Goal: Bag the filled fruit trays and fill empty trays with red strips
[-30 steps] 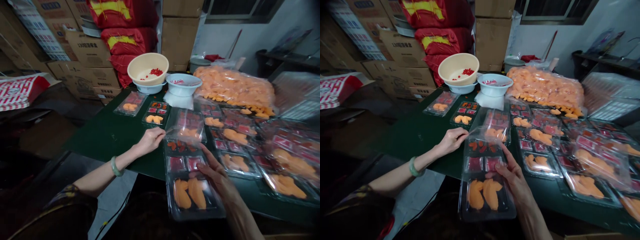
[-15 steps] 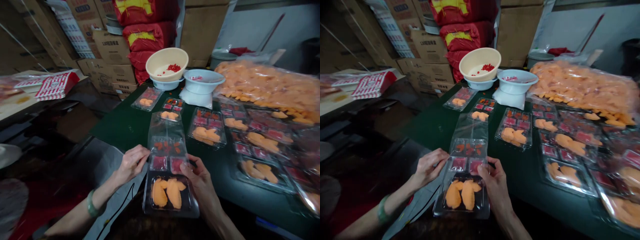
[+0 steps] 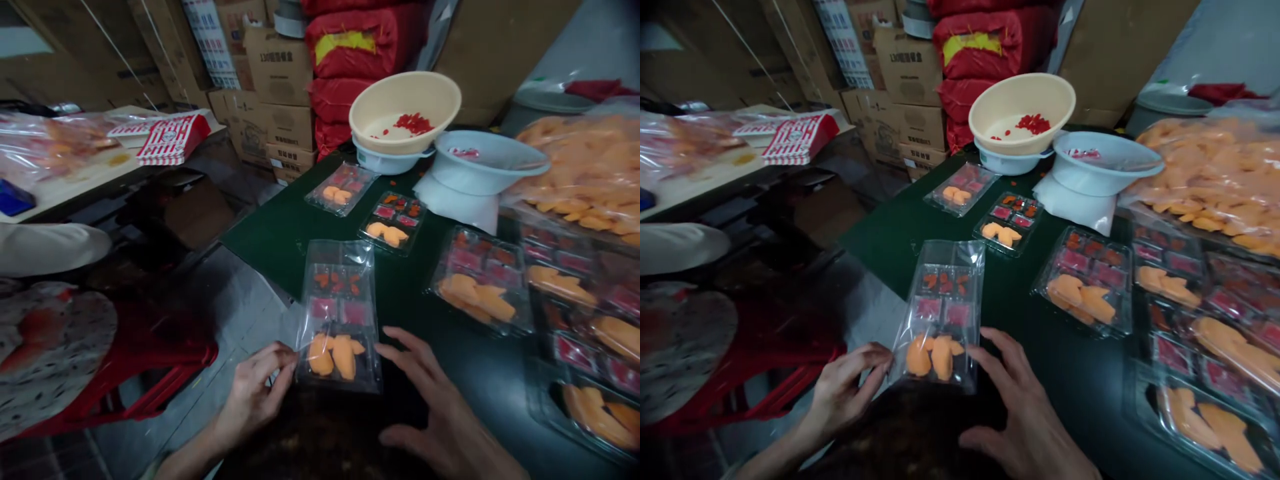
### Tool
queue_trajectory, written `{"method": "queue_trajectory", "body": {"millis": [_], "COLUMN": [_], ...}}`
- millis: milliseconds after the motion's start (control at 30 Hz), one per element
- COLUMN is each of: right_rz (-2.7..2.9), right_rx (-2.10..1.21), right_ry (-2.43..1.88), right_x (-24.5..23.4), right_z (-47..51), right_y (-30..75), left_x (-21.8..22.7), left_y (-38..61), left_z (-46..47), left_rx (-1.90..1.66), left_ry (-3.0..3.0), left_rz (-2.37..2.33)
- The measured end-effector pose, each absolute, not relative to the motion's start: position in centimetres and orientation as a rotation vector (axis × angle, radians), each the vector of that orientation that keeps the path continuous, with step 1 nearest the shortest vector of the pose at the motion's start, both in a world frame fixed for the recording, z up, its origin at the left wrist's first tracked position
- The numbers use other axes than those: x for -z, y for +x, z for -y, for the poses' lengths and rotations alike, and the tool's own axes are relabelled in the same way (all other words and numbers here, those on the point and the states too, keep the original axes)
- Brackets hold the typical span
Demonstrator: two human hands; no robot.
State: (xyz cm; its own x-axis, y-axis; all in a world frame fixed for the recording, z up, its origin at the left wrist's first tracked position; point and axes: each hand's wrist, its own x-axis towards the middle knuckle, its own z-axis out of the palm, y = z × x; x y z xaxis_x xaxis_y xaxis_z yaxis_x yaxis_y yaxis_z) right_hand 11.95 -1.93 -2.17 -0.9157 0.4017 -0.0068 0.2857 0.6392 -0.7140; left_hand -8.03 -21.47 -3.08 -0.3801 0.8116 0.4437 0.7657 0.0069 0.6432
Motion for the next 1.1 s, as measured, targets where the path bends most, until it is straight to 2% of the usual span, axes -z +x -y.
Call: {"method": "queue_trajectory", "body": {"millis": [67,167,333,467,533,700,800,967,1100], "right_rz": [2.845,2.799,2.483,2.442,2.447,2.472,2.488,2.516,2.545], "right_rx": [-0.95,-0.712,-0.613,-0.526,-0.509,-0.509,-0.479,-0.381,-0.362], "right_ry": [-0.335,-0.211,-0.3,-0.372,-0.355,-0.284,-0.27,-0.297,-0.333], "right_x": [2.3,2.8,3.9,4.4,4.5,4.6,4.6,4.5,4.6], "right_z": [1.5,1.4,2.0,2.7,2.8,2.6,2.4,2.7,3.0], "right_y": [10.0,6.7,3.2,1.8,1.5,1.4,1.5,1.4,1.3], "left_x": [3.3,3.3,3.2,3.7,3.8,4.0,4.6,6.1,6.8], "left_y": [-8.6,-9.4,-8.7,-7.6,-7.7,-9.2,-9.0,-8.0,-8.0], "left_z": [20.5,19.2,19.0,20.3,20.9,20.1,18.5,17.9,19.0], "left_rx": [-1.358,-1.358,-1.378,-1.346,-1.391,-1.723,-1.541,-1.269,-1.18], "left_ry": [1.653,1.64,1.816,1.778,1.563,0.513,0.514,0.888,1.018], "left_rz": [-2.244,-2.313,-2.216,-2.171,-2.175,-2.033,-1.976,-2.527,-2.698]}}
